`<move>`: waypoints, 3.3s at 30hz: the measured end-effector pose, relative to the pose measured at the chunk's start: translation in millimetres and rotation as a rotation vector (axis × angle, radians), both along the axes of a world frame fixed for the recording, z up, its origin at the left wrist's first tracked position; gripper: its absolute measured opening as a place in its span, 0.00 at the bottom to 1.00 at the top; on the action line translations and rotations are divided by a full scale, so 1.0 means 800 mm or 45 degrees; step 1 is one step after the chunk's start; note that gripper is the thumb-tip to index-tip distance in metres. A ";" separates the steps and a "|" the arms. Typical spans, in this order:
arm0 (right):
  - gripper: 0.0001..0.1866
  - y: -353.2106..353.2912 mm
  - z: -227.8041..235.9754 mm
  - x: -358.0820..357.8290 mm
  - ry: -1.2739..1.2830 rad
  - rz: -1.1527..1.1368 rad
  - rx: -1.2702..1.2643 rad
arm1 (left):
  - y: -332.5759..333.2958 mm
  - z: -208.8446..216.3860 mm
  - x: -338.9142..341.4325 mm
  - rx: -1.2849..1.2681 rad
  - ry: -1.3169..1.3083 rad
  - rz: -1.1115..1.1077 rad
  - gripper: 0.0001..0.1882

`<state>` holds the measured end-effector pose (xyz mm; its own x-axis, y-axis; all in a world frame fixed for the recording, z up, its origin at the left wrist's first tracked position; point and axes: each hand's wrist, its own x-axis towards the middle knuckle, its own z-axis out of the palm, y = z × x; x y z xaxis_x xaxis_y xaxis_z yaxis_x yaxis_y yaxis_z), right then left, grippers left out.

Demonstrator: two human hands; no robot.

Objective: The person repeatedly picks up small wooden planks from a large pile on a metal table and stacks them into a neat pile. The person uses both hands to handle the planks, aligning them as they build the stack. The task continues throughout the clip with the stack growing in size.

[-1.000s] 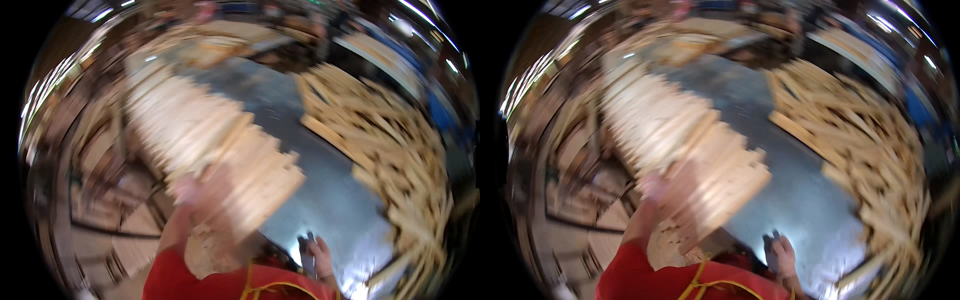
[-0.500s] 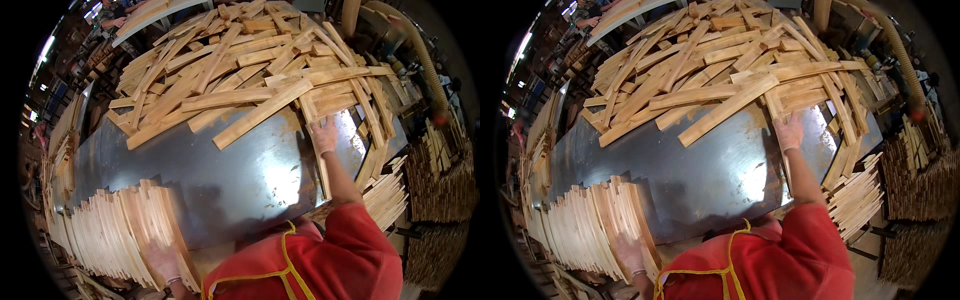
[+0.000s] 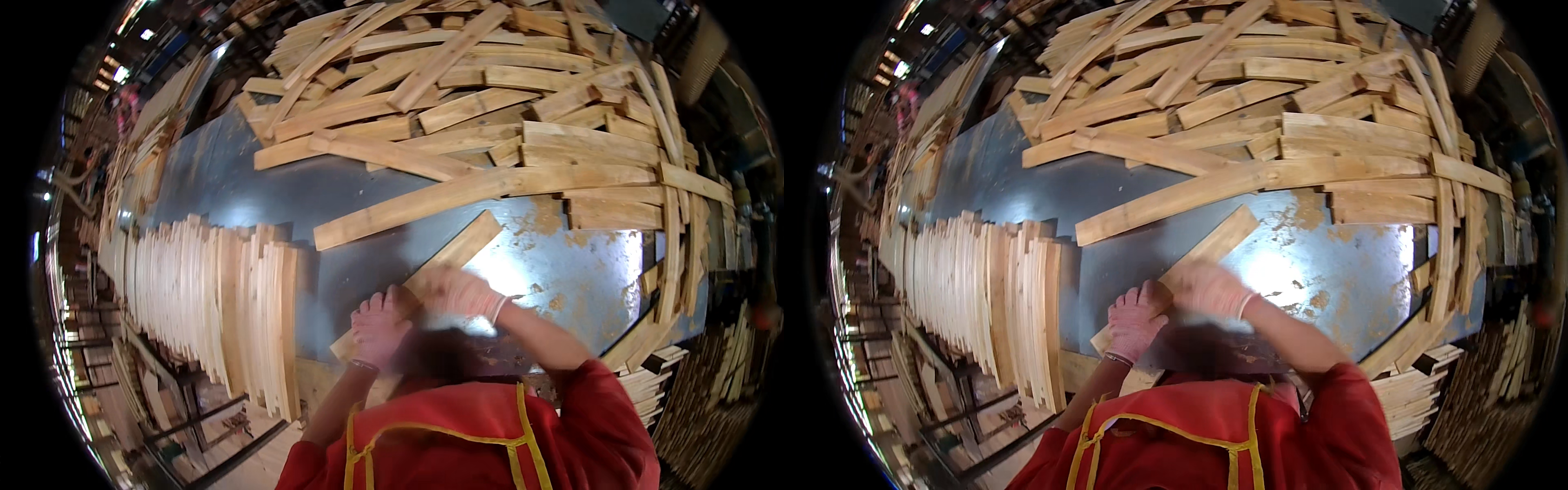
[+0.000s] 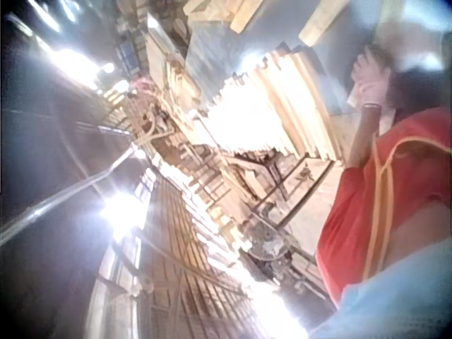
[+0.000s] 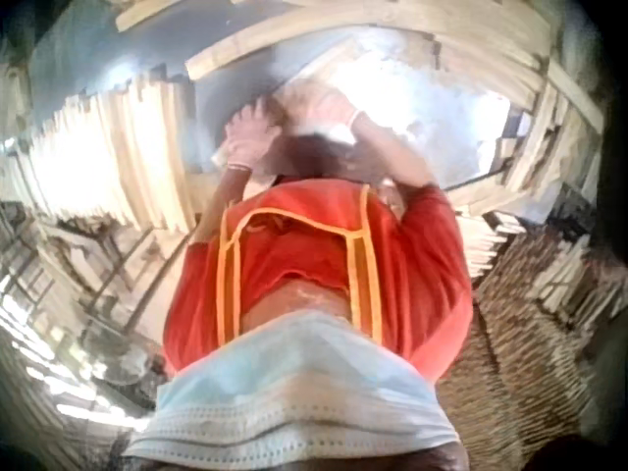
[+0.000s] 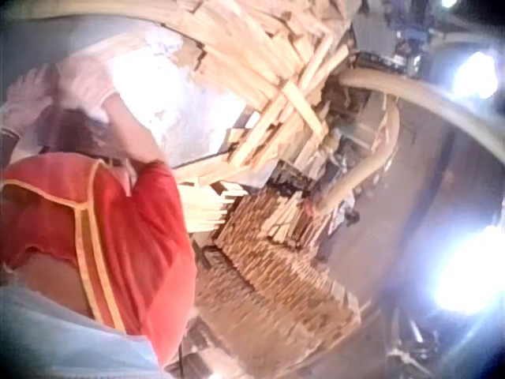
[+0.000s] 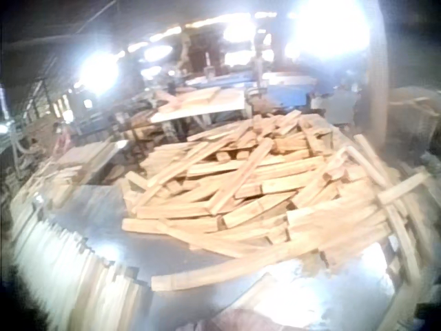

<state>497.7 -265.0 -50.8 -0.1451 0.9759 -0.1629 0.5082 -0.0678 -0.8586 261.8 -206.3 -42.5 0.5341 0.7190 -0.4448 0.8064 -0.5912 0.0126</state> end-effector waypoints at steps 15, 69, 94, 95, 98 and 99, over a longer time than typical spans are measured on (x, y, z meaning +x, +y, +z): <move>0.54 0.000 0.041 0.071 0.429 -0.388 -0.618 | -0.053 -0.024 -0.204 -0.574 -0.945 0.814 0.33; 0.25 -0.134 -0.028 -0.246 1.781 -1.321 -0.390 | -0.058 0.013 -0.094 -1.391 -0.868 0.463 0.37; 0.38 -0.005 0.051 0.213 -0.072 -1.720 0.470 | -0.087 -0.036 -0.174 -0.748 -0.968 0.035 0.29; 0.37 -0.034 0.021 0.205 -0.499 -1.769 0.280 | -0.086 -0.004 -0.150 -0.719 -0.771 0.125 0.32; 0.28 -0.080 0.007 0.168 -1.337 -0.856 0.097 | -0.081 0.021 -0.113 -0.501 -0.553 0.099 0.38; 0.26 -0.083 0.011 0.156 -1.549 -0.629 0.269 | -0.079 0.022 -0.103 -0.409 -0.552 0.032 0.40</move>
